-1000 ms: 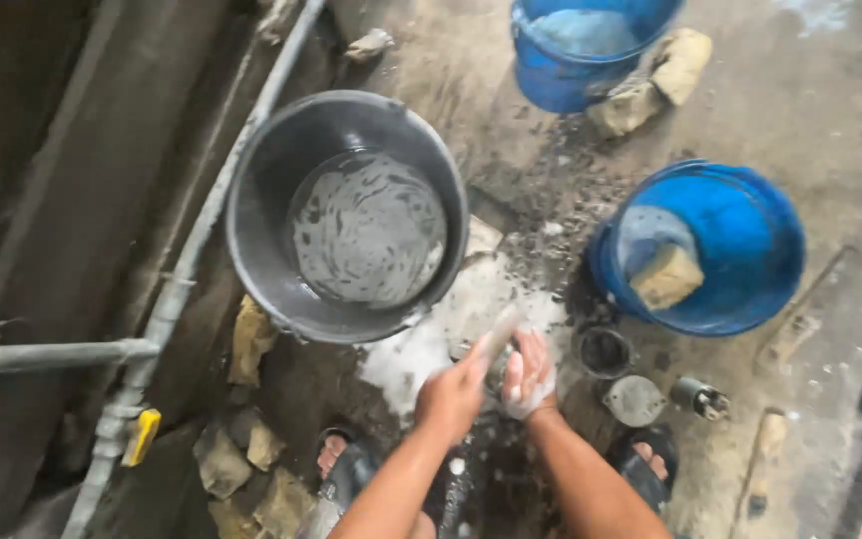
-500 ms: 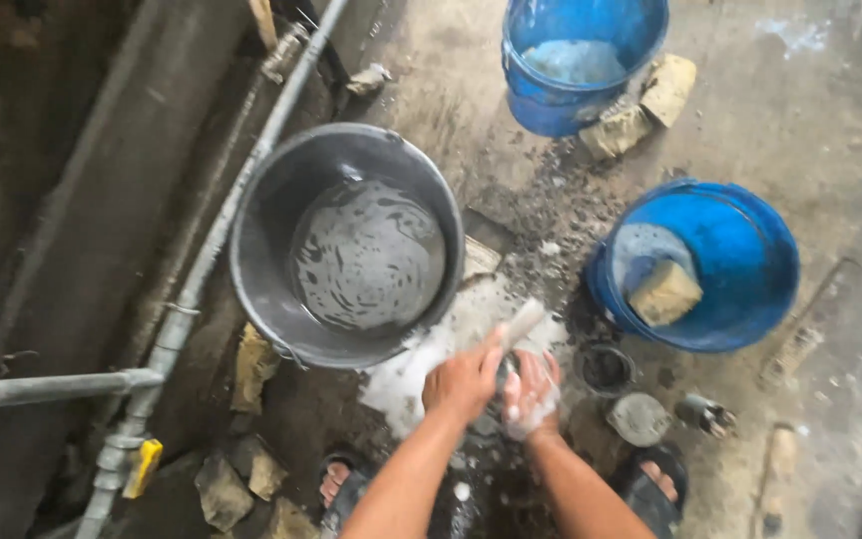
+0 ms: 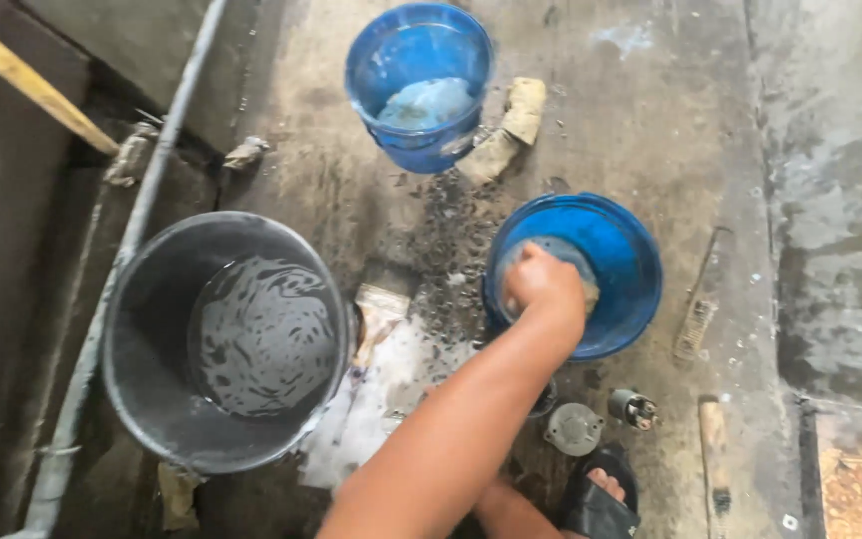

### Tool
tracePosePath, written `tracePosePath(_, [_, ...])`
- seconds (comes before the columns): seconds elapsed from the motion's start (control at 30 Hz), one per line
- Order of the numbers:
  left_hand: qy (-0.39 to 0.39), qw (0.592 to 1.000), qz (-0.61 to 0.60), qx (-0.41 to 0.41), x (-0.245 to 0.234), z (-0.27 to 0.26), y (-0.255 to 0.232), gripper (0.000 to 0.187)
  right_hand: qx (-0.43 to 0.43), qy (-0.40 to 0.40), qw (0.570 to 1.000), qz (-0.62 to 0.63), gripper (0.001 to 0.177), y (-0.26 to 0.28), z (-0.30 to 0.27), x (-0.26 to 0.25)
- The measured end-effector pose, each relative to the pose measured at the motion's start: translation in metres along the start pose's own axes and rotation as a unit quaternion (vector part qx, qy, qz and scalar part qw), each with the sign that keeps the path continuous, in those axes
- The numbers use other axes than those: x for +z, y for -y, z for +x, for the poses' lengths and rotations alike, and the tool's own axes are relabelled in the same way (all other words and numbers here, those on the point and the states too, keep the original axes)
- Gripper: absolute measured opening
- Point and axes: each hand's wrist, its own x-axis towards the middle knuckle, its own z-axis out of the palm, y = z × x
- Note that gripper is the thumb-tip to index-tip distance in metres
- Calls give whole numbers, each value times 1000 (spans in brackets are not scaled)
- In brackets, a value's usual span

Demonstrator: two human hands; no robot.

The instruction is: The person scrubs a small metal part with a brush and soapy water, repeatedly dipping it into a bucket and rinsing it. The person handles the part with both hands, using a brush to scrub and occasionally rinsing in a bucket of water.

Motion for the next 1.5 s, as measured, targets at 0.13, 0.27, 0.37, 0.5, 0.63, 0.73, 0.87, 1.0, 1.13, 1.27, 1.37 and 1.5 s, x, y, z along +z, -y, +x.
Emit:
tracePosePath(0.13, [-50, 936, 306, -166, -53, -49, -36, 26, -1, -8, 1000, -1, 48, -17, 3, -3])
tracePosePath(0.27, [221, 934, 275, -57, -58, -70, -16, 47, -9, 6, 1000, 20, 52, -8, -26, 0])
tracePosePath(0.37, [208, 957, 180, 90, -110, -98, 39, 45, -34, -9, 998, 44, 55, 18, -15, 11])
tracePosePath(0.5, [113, 956, -88, 254, -206, -215, 125, 38, -64, -11, 995, 74, 60, 57, -30, 15])
tracePosePath(0.63, [63, 978, -93, 175, -187, -292, 235, 33, -101, -3, 991, 90, 63, 92, -45, 27])
tracePosePath(0.73, [-13, 998, -67, 8, -95, -305, 321, 50, 47, -54, 994, 80, 48, 103, -54, 42])
tracePosePath(0.87, [-74, 986, -142, -48, -35, -276, 337, 44, 78, -124, 981, 130, 48, 89, -59, 67])
tracePosePath(1.0, [-31, 981, -178, -64, -62, -262, 329, 47, 26, -192, 980, 37, 45, 76, -66, 97])
tracePosePath(1.13, [-38, 979, -198, -21, -38, -295, 365, 48, 60, -152, 979, 123, 49, 90, -47, 79])
tracePosePath(1.27, [6, 987, -148, -61, -48, -273, 325, 49, -15, -138, 989, 53, 30, 59, -77, 95])
tracePosePath(1.37, [16, 994, -111, -1, -78, -237, 305, 52, -34, -245, 968, 34, 26, 28, -91, 160])
tracePosePath(1.5, [-44, 984, -170, 34, -52, -281, 347, 45, 46, -171, 972, 155, 23, 90, -59, 66])
